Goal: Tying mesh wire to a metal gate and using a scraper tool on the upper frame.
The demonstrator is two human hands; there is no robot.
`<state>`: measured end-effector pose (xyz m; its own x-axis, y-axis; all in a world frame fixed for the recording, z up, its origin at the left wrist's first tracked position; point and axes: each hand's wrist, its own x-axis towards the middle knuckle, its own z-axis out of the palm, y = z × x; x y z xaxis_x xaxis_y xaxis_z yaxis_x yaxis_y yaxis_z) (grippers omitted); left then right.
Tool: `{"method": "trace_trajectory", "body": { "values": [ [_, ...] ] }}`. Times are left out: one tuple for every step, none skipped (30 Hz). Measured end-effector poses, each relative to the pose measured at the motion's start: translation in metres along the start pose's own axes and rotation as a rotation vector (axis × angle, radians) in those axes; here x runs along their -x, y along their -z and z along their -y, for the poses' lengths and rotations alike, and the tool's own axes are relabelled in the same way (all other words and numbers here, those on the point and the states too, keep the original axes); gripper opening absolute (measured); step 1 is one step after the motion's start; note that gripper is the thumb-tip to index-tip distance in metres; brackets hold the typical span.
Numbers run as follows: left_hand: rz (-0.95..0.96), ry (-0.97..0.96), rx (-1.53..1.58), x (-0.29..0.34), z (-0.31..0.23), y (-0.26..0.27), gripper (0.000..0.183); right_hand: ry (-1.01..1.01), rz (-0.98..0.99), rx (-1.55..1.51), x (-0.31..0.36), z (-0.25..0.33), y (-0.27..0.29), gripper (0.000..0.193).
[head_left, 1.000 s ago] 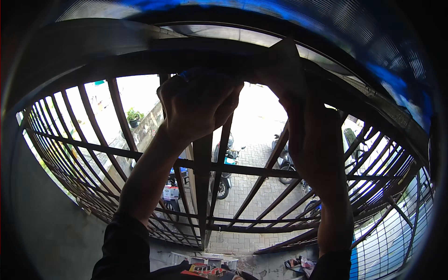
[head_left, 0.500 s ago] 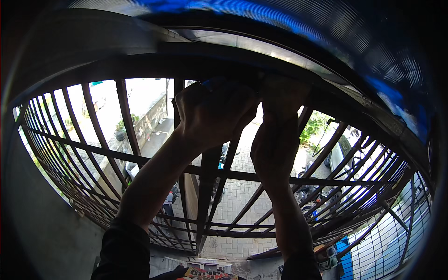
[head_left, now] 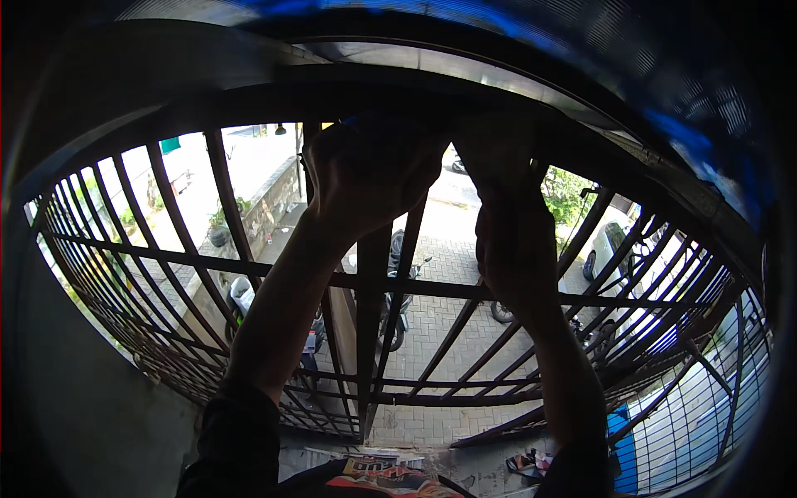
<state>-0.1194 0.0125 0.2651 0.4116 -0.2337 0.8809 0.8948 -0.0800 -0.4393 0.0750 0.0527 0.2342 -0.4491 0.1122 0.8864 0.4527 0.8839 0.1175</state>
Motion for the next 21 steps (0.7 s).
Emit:
{"method": "trace_trajectory", "body": {
  "values": [
    [0.020,0.019,0.021,0.000,-0.005,-0.003,0.021,-0.110,0.027,-0.095,0.002,0.008,-0.001,0.036],
    [0.063,0.031,0.022,0.002,-0.005,-0.001,0.022,-0.204,-0.003,-0.217,-0.002,0.013,-0.011,0.038],
    [0.058,0.025,0.008,0.002,-0.005,0.000,0.022,-0.297,-0.031,-0.339,-0.005,0.014,-0.020,0.042],
    [0.035,0.057,0.048,-0.003,-0.010,0.001,0.010,-0.096,-0.124,-0.187,-0.007,0.015,-0.029,0.045],
    [0.010,0.091,0.090,-0.005,-0.014,0.001,0.016,-0.091,-0.125,-0.179,-0.006,0.013,-0.029,0.045],
    [-0.005,0.086,0.030,0.001,-0.016,-0.003,0.014,-0.047,-0.205,-0.102,-0.006,0.014,-0.028,0.046],
    [0.002,0.087,0.015,0.003,-0.013,-0.002,0.014,-0.001,-0.285,-0.050,-0.009,0.018,-0.032,0.047],
    [-0.013,0.087,0.048,0.004,-0.011,-0.002,0.014,-0.023,-0.279,-0.081,-0.012,0.023,-0.035,0.047],
    [-0.028,0.089,0.083,0.007,-0.009,-0.003,0.015,-0.071,-0.167,0.069,-0.011,0.025,-0.025,0.037],
    [-0.009,0.049,-0.181,0.012,-0.012,0.002,0.013,-0.135,-0.037,-0.008,-0.020,0.028,-0.009,0.036],
    [-0.004,0.055,-0.183,0.012,-0.014,0.003,0.013,-0.204,0.100,-0.078,-0.024,0.021,0.005,0.035],
    [0.000,0.086,-0.109,-0.001,-0.019,0.006,0.011,-0.204,0.101,-0.057,-0.029,0.015,0.025,0.035],
    [0.028,0.114,-0.041,-0.003,-0.021,0.007,0.011,-0.083,0.056,0.046,-0.034,0.007,0.035,0.033],
    [0.004,0.148,0.065,-0.006,-0.019,0.006,0.010,0.042,0.008,0.157,-0.040,0.001,0.046,0.032],
    [-0.018,0.078,0.014,-0.012,-0.016,0.007,0.010,0.168,-0.039,0.267,-0.044,-0.005,0.054,0.031],
    [-0.039,0.075,0.016,-0.016,-0.016,0.006,0.010,0.182,0.033,0.549,-0.044,-0.009,0.062,0.031],
    [-0.053,0.062,0.011,-0.015,-0.011,0.006,0.011,0.344,-0.044,0.230,-0.058,-0.001,0.062,0.031],
    [-0.043,0.058,0.013,-0.013,-0.008,0.005,0.011,0.264,0.033,0.151,-0.062,-0.002,0.062,0.030],
    [-0.023,0.078,0.025,-0.006,-0.006,0.004,0.012,0.185,0.115,0.076,-0.063,-0.002,0.062,0.030],
    [-0.007,0.094,0.026,-0.002,-0.004,0.002,0.014,0.040,0.129,0.002,-0.050,0.000,0.052,0.028],
    [-0.005,0.091,0.018,0.000,-0.004,0.004,0.014,-0.102,0.142,-0.074,-0.033,0.004,0.036,0.026]
  ]
}}
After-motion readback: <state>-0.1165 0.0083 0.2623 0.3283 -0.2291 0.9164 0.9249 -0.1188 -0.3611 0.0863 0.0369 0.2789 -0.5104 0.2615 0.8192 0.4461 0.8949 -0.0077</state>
